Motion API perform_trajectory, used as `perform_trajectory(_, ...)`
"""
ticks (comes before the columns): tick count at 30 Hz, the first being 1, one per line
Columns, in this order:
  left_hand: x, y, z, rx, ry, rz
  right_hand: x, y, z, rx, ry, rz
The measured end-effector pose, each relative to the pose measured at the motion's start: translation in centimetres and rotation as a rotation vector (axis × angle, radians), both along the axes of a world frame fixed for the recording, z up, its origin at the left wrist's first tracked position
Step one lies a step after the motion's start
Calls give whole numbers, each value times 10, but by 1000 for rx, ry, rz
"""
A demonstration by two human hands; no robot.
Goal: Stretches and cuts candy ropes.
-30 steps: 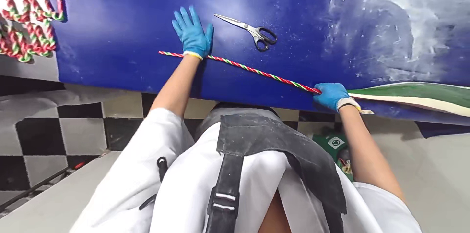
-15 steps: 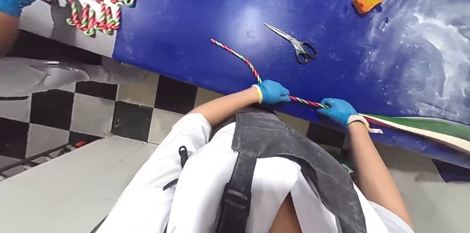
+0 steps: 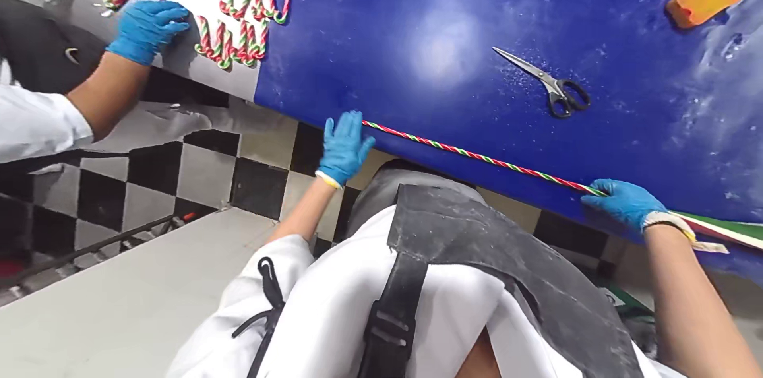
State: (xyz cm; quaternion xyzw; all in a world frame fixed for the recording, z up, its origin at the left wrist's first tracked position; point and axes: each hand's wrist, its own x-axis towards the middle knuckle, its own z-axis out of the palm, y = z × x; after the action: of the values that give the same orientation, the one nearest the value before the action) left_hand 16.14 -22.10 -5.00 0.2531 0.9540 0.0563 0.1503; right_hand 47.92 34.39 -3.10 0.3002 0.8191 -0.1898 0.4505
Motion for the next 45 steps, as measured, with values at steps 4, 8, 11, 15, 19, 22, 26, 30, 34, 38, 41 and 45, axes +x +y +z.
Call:
perform_trajectory(4, -11, 51, -31, 3, 133, 26, -8, -8, 7, -21, -10, 104)
perform_trajectory(8, -113, 128, -31, -40, 63, 75, -41, -42, 6, -68, 54, 217)
perform_trajectory(11, -128, 138, -10, -123, -48, 99, -50, -53, 7, -69, 76, 244)
perform_trajectory(15, -53, 98, 5, -151, -55, 139, -53, -70, 6, -123, 157, 249)
perform_trajectory(19, -81, 120, -21, -40, 70, 103, -67, -84, 1, -160, 202, 255)
perform_trajectory(22, -150, 180, -30, -21, 74, 117, -77, -85, 3, -165, 188, 209)
perform_trajectory(26, -156, 193, -15, -116, -35, 81, -98, -97, 7, -165, 183, 240)
perform_trajectory(30, -65, 96, -11, -151, 11, 286, -117, -128, 0, -187, 239, 354)
perform_trajectory(34, -45, 44, -27, -155, 111, 428, -122, -143, -3, -193, 260, 444)
perform_trajectory(38, -137, 99, -39, -44, 136, 390, -126, -142, -4, -194, 223, 383)
perform_trajectory(41, -158, 128, -29, -107, 42, 351, -131, -142, -1, -179, 178, 315)
perform_trajectory(45, -63, 92, -5, -149, -35, 413, -133, -143, -2, -175, 175, 317)
